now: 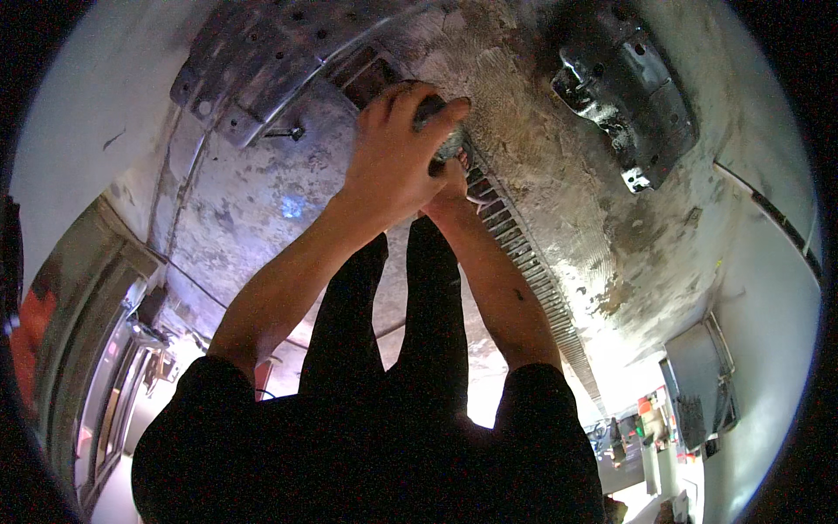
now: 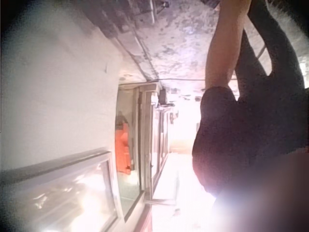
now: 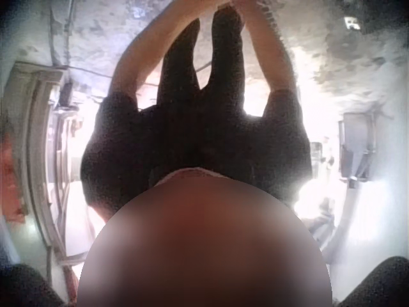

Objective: The person pours black paint from a bucket into a spray gun cup, then walks to a metal part on the floor and spray paints it. They repeatedly adjust the spray gun and continue applying paint to the part.

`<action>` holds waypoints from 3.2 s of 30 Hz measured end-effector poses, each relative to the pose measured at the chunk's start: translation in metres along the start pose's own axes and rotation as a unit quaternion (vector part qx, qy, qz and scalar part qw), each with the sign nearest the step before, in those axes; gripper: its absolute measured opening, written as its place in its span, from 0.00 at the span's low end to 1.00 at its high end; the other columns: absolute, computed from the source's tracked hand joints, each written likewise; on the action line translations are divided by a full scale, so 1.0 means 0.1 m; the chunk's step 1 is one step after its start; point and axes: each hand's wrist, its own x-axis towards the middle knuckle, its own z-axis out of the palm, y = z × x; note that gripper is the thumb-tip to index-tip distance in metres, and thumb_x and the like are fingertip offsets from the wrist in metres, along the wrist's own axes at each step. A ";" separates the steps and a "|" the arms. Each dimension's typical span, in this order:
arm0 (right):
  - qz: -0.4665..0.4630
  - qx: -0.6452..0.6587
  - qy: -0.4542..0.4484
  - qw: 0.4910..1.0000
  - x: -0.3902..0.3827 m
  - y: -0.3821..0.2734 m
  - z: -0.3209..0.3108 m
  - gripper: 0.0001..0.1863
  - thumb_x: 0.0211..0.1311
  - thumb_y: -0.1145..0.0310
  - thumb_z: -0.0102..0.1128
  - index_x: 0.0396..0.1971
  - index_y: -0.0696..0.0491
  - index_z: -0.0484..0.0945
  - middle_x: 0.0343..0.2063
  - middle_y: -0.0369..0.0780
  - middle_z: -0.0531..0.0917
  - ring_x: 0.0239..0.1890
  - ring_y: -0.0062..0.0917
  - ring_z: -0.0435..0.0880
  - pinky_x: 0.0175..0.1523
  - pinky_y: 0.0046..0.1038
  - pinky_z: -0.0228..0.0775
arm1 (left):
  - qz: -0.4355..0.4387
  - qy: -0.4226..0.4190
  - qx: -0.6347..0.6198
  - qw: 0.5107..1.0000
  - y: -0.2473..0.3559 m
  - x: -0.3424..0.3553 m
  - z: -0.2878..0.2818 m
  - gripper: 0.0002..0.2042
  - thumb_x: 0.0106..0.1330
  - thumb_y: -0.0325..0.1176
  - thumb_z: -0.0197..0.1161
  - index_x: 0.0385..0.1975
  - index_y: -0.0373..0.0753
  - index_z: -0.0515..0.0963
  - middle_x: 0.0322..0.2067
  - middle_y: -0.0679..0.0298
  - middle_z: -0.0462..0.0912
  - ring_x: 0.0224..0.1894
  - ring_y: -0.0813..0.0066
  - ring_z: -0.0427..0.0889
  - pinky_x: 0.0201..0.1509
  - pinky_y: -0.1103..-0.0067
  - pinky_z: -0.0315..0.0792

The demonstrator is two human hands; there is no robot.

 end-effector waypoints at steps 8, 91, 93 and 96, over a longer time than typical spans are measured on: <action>0.053 0.236 -0.118 0.963 0.28 0.28 0.27 0.35 0.64 0.52 0.56 0.69 0.46 0.60 0.65 0.48 0.66 0.68 0.39 0.64 0.71 0.39 0.57 | 0.000 0.008 0.027 1.000 -0.11 0.17 0.27 0.36 0.42 0.35 0.76 0.58 0.54 0.74 0.56 0.57 0.69 0.59 0.46 0.67 0.60 0.53 0.67; -0.217 -0.220 -0.221 0.925 -0.02 1.05 0.31 0.30 0.66 0.48 0.50 0.66 0.40 0.65 0.65 0.38 0.69 0.69 0.38 0.63 0.72 0.60 0.50 | -0.134 -0.247 -0.461 0.842 -0.89 0.21 0.94 0.54 0.37 0.39 0.79 0.70 0.38 0.58 0.62 0.50 0.70 0.67 0.57 0.68 0.72 0.68 0.60; -0.109 0.008 -0.272 0.956 0.01 1.08 0.24 0.31 0.66 0.47 0.48 0.68 0.40 0.61 0.66 0.37 0.68 0.70 0.37 0.61 0.72 0.58 0.48 | -0.128 -0.234 -0.501 0.823 -0.87 0.21 0.95 0.53 0.36 0.39 0.79 0.69 0.37 0.59 0.62 0.50 0.70 0.66 0.56 0.68 0.72 0.68 0.59; -0.063 0.073 -0.263 0.960 0.00 1.04 0.23 0.31 0.67 0.46 0.44 0.68 0.39 0.58 0.67 0.37 0.66 0.70 0.35 0.60 0.72 0.55 0.47 | -0.109 -0.223 -0.496 0.832 -0.86 0.21 0.97 0.53 0.36 0.38 0.79 0.68 0.35 0.60 0.62 0.49 0.70 0.66 0.56 0.68 0.73 0.68 0.59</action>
